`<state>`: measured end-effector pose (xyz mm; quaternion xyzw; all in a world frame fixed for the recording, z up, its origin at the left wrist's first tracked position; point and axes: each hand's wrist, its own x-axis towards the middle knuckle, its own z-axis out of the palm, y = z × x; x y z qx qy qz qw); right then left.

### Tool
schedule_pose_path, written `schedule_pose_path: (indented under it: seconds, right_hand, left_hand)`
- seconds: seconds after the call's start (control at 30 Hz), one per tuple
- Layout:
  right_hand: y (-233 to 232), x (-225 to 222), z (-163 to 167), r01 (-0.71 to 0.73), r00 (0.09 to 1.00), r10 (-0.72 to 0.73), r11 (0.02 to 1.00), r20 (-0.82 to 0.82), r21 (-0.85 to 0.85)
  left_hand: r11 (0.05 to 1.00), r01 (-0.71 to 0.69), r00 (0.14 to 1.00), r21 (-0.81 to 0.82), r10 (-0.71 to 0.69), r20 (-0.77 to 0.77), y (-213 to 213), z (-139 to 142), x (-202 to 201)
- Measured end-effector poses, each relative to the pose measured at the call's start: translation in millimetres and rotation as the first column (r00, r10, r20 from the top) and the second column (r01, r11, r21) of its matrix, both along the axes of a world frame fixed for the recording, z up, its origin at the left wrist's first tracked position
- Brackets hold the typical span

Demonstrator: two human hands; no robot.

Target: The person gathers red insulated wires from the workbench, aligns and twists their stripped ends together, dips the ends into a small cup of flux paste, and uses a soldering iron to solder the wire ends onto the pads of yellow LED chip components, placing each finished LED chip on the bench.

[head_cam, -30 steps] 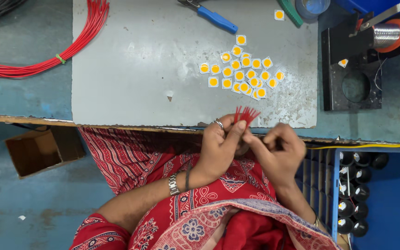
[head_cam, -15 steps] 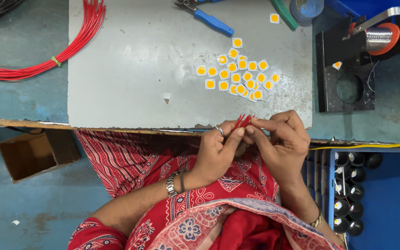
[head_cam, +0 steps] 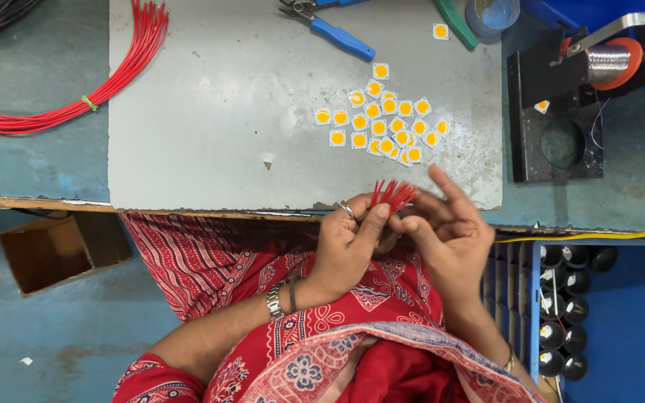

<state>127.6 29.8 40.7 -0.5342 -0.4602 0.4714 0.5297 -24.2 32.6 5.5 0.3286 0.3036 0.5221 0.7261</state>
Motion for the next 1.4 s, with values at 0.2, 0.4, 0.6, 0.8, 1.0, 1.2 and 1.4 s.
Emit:
schedule_pose_path:
  seconds: [0.2, 0.4, 0.6, 0.8, 1.0, 1.2, 1.4]
  right_hand:
    - [-2.6, 1.2, -7.6, 0.017, 0.994, -0.026, 0.997, -0.106, -0.077]
    - [-5.3, 12.2, -6.9, -0.039, 0.991, 0.029, 0.996, -0.131, -0.077]
    - [-12.0, 21.7, -11.3, -0.105, 0.991, 0.094, 0.988, -0.099, -0.112]
    - [-13.0, 21.8, -12.7, -0.035, 0.997, 0.028, 0.996, -0.076, -0.084]
    - [-16.8, 22.2, -12.7, -0.019, 0.998, 0.014, 0.997, -0.064, -0.080]
    - [-21.4, 18.6, -15.3, 0.000, 0.998, -0.001, 1.000, 0.070, 0.015]
    - [-21.0, 20.1, -2.6, 0.027, 1.000, -0.027, 0.999, 0.001, -0.017]
  left_hand:
    - [0.994, 0.028, 0.976, 0.107, -0.004, -0.219, -2.5, 0.5, 8.5]
    - [0.971, 0.206, 0.929, 0.125, -0.153, -0.337, -1.1, 7.3, 5.2]
    - [0.950, 0.282, 0.880, 0.131, -0.202, -0.430, -4.4, 8.4, -1.3]
    - [0.951, 0.283, 0.893, 0.124, -0.214, -0.395, -4.0, 9.5, -1.4]
    - [0.961, 0.257, 0.915, 0.097, -0.210, -0.344, -7.7, 10.2, 1.6]
    - [0.959, 0.251, 0.919, 0.130, -0.194, -0.342, -10.3, 9.5, 3.0]
    - [0.953, 0.273, 0.877, 0.128, -0.192, -0.439, -13.5, 7.8, 8.3]
